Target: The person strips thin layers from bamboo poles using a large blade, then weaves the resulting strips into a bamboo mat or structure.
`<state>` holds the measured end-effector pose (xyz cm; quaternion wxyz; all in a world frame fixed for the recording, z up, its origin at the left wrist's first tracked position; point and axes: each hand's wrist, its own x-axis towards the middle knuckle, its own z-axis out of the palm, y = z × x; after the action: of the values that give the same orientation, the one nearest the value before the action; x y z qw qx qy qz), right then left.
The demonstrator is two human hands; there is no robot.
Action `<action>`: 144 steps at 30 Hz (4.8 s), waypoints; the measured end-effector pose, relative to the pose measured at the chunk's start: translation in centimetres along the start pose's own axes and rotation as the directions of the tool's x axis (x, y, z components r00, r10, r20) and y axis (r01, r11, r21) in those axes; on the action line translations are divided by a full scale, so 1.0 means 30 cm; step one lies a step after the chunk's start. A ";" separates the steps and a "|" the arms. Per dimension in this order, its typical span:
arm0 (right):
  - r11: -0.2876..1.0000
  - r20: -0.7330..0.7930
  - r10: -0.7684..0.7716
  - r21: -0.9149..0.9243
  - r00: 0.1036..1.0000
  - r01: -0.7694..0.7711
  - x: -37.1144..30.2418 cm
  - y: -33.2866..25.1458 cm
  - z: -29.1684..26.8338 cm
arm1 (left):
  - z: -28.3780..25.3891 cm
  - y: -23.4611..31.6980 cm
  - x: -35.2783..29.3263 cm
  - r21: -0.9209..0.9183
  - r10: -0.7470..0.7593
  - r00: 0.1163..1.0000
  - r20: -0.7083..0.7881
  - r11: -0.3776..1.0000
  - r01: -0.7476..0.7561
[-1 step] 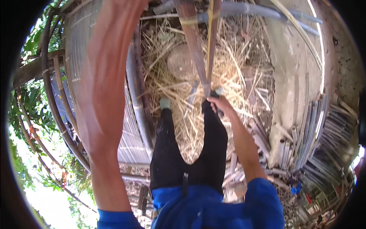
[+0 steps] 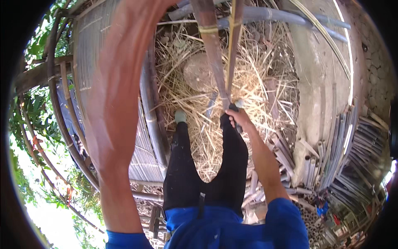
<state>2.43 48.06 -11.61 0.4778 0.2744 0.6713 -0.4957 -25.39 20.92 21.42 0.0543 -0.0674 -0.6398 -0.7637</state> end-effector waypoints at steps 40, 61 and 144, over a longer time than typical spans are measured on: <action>0.754 -0.353 -0.655 -0.355 0.668 0.552 -0.788 -0.682 -0.245 | 0.062 0.074 -0.107 -0.180 -0.195 0.974 -0.116 0.968 0.173; 0.358 -0.311 -0.862 0.181 0.399 0.916 -0.619 -1.108 -0.354 | -0.050 0.162 -0.525 -0.252 0.152 0.964 -0.217 0.946 -0.205; 0.635 -0.738 -0.671 -0.623 -0.074 0.457 -1.157 -1.189 -0.356 | -0.517 0.949 -0.314 -0.270 0.512 0.790 -0.336 0.752 -0.602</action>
<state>-17.93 48.86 35.03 -0.2647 0.1604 0.8992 -0.3092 -11.81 0.62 44.73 0.3448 -0.1718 -0.4259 -0.8187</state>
